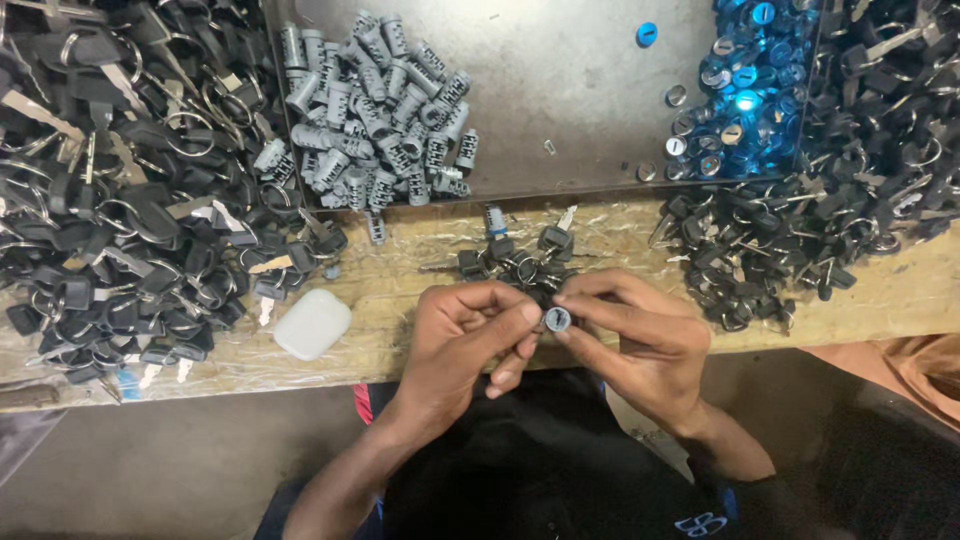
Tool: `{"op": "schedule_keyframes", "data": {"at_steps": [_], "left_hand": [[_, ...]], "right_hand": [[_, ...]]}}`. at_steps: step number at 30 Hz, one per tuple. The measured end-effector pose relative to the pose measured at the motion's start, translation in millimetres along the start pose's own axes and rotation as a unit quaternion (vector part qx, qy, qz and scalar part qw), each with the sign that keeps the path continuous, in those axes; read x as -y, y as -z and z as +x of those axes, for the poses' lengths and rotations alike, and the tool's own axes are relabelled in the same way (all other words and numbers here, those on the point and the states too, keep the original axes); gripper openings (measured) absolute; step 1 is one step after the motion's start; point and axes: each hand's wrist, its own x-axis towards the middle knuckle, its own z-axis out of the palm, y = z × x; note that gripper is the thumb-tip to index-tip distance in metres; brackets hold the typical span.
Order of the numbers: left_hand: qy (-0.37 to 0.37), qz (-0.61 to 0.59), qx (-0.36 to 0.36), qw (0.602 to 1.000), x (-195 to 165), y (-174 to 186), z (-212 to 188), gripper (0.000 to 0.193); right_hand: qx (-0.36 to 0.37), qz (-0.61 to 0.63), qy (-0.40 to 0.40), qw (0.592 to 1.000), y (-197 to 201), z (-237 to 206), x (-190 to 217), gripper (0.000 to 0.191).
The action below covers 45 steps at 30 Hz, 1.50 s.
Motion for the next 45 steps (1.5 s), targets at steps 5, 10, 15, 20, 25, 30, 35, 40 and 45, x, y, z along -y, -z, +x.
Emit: {"op": "schedule_keyframes", "data": {"at_steps": [5, 10, 15, 20, 25, 30, 35, 40, 45], "left_hand": [[-0.014, 0.065, -0.029, 0.997, 0, -3, -5, 0.015], [-0.038, 0.112, -0.053, 0.992, 0, -3, -5, 0.015], [-0.026, 0.148, -0.086, 0.985, 0, -1, -6, 0.014], [-0.098, 0.245, -0.120, 0.957, 3, -3, -6, 0.013], [-0.088, 0.242, -0.120, 0.959, 4, -1, -4, 0.011], [-0.053, 0.144, -0.112, 0.982, 5, 1, -3, 0.012], [-0.075, 0.141, -0.105, 0.982, 9, 0, -3, 0.011], [-0.167, 0.264, -0.117, 0.943, 10, -7, -7, 0.009], [-0.208, 0.398, -0.144, 0.882, 4, -15, -10, 0.007]], "right_hand": [[-0.013, 0.068, -0.021, 0.997, -7, 3, 3, 0.033], [-0.030, 0.000, 0.002, 1.000, -14, 3, 1, 0.034], [-0.058, -0.057, 0.012, 0.997, -21, 5, 8, 0.034], [-0.082, -0.129, 0.051, 0.987, -26, 8, 17, 0.034], [-0.071, -0.158, 0.074, 0.982, -26, 6, 21, 0.034], [-0.080, -0.148, 0.064, 0.984, -27, 4, 22, 0.035], [-0.086, -0.168, 0.071, 0.980, -26, 6, 24, 0.035], [-0.055, -0.195, 0.096, 0.975, -24, 5, 26, 0.036], [-0.094, -0.234, 0.119, 0.960, -26, 4, 24, 0.038]]}}
